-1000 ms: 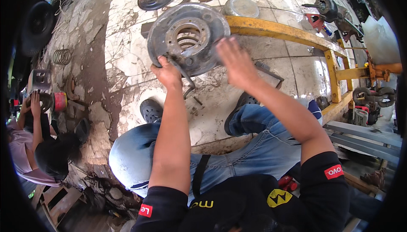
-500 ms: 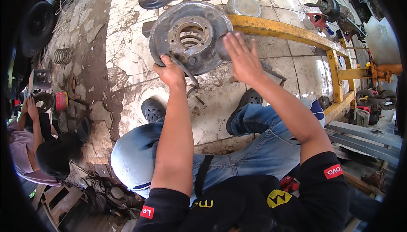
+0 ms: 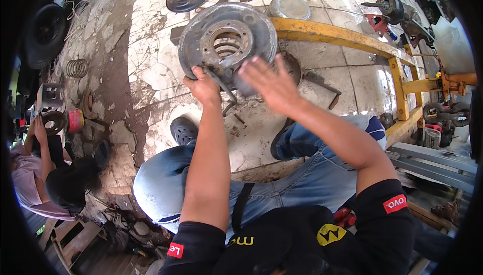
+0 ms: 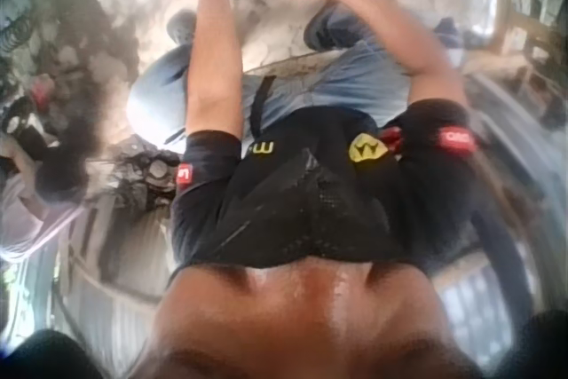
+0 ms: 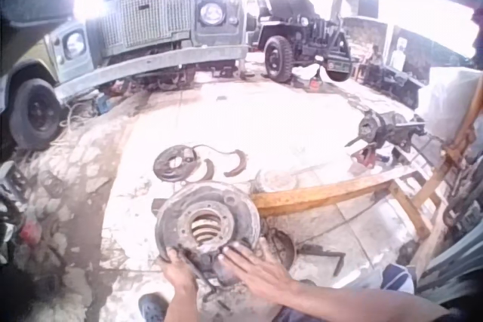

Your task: The person scrubs the surface of a brake drum with a wire brush while sitting on the floor. They rotate the drum to clean different areas and continue scrubbing until the end of the clip.

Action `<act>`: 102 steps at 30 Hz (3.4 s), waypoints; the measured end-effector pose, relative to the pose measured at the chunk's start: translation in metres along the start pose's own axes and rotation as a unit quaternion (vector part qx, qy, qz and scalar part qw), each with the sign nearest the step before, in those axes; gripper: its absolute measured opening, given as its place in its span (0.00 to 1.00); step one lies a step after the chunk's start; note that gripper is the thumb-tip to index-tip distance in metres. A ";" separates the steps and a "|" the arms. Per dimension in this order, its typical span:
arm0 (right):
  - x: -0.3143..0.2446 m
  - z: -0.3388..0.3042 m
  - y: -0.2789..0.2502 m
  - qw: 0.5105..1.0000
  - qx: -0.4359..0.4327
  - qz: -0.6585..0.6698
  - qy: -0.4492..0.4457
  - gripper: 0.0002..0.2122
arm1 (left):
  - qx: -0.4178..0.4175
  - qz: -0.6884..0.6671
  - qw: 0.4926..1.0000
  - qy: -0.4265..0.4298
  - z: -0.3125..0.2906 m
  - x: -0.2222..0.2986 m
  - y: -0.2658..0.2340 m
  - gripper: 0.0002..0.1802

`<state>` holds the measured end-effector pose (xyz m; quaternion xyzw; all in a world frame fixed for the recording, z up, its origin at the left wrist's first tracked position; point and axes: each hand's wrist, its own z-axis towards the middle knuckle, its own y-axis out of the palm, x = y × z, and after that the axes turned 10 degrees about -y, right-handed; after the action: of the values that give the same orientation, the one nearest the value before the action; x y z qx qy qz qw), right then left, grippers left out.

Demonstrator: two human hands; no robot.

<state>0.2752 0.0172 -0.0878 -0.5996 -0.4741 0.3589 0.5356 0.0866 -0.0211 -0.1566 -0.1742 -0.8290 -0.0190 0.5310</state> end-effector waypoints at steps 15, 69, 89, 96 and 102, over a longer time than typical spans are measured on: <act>-0.008 -0.001 0.006 0.997 0.051 -0.002 0.066 0.34 | -0.026 -0.019 0.999 -0.039 -0.019 0.021 0.004 0.38; 0.012 -0.004 -0.006 0.992 0.032 0.121 0.009 0.35 | 0.013 -0.042 0.999 -0.018 0.004 0.002 0.010 0.32; 0.029 -0.004 0.010 0.992 0.044 0.115 -0.005 0.37 | 0.004 0.011 1.000 -0.006 -0.010 0.012 0.009 0.34; 0.009 -0.006 -0.015 0.989 -0.012 0.143 -0.035 0.36 | 0.021 -0.014 1.000 -0.004 0.002 0.000 0.009 0.36; 0.011 -0.003 0.003 0.993 0.057 0.095 0.046 0.36 | 0.032 0.020 0.999 -0.005 -0.004 0.006 0.010 0.35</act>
<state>0.2816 0.0272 -0.0893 -0.6262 -0.3682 0.4071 0.5537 0.0910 -0.0114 -0.1512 -0.1741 -0.8281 0.0192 0.5325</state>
